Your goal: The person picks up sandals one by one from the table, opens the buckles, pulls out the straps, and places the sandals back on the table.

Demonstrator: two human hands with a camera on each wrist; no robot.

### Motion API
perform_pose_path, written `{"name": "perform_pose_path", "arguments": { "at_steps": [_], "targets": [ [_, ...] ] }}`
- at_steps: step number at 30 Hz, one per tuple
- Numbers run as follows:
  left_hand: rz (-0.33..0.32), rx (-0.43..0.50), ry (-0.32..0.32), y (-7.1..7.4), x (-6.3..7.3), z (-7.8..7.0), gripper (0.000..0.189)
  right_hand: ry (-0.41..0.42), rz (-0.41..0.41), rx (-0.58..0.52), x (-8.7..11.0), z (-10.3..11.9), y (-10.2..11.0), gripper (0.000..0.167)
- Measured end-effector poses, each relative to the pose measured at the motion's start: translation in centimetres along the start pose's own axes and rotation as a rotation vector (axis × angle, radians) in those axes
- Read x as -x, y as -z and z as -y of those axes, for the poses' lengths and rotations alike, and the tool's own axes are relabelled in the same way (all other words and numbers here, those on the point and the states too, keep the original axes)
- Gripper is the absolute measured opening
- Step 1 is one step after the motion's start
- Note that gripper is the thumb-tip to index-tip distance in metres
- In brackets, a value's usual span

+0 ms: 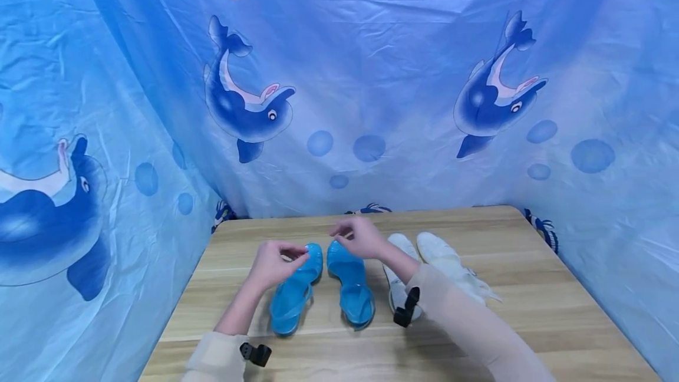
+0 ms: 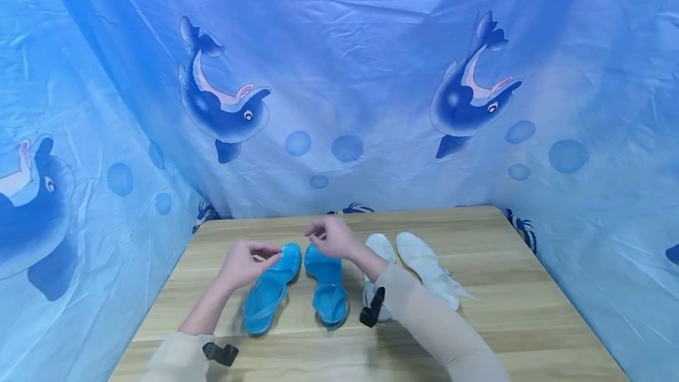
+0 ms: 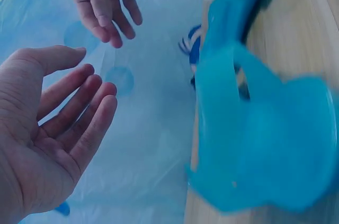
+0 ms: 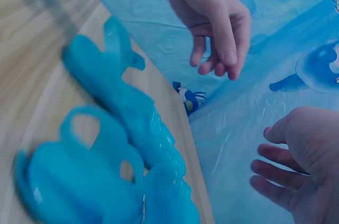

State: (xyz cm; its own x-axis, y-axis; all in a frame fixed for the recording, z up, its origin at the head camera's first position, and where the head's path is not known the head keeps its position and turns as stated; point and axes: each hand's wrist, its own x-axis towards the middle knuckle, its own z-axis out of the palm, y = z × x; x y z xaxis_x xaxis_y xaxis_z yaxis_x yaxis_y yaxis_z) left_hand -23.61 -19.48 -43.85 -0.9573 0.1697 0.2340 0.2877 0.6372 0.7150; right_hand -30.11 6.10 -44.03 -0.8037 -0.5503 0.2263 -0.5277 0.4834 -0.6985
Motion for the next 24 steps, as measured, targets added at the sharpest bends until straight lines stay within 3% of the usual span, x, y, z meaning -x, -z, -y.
{"name": "perform_pose_path", "arguments": {
  "at_steps": [6,13,18,24],
  "targets": [
    [0.109,0.005,-0.092,-2.8,-0.8,-1.1,0.01,-0.008,0.065,0.047,3.6,-1.0,0.9,0.017],
    [0.298,-0.034,-0.169,-6.6,-0.5,-1.9,0.015,-0.081,0.07,0.101,8.0,-2.1,-0.3,0.015],
    [0.332,-0.091,-0.161,-8.6,-0.5,-2.7,0.017,-0.132,0.105,0.11,9.7,-2.9,-1.4,0.008],
    [0.342,-0.138,-0.077,-9.5,-0.4,-2.6,0.017,-0.11,0.082,0.082,9.4,-3.4,-2.7,0.006]
  ]
}}
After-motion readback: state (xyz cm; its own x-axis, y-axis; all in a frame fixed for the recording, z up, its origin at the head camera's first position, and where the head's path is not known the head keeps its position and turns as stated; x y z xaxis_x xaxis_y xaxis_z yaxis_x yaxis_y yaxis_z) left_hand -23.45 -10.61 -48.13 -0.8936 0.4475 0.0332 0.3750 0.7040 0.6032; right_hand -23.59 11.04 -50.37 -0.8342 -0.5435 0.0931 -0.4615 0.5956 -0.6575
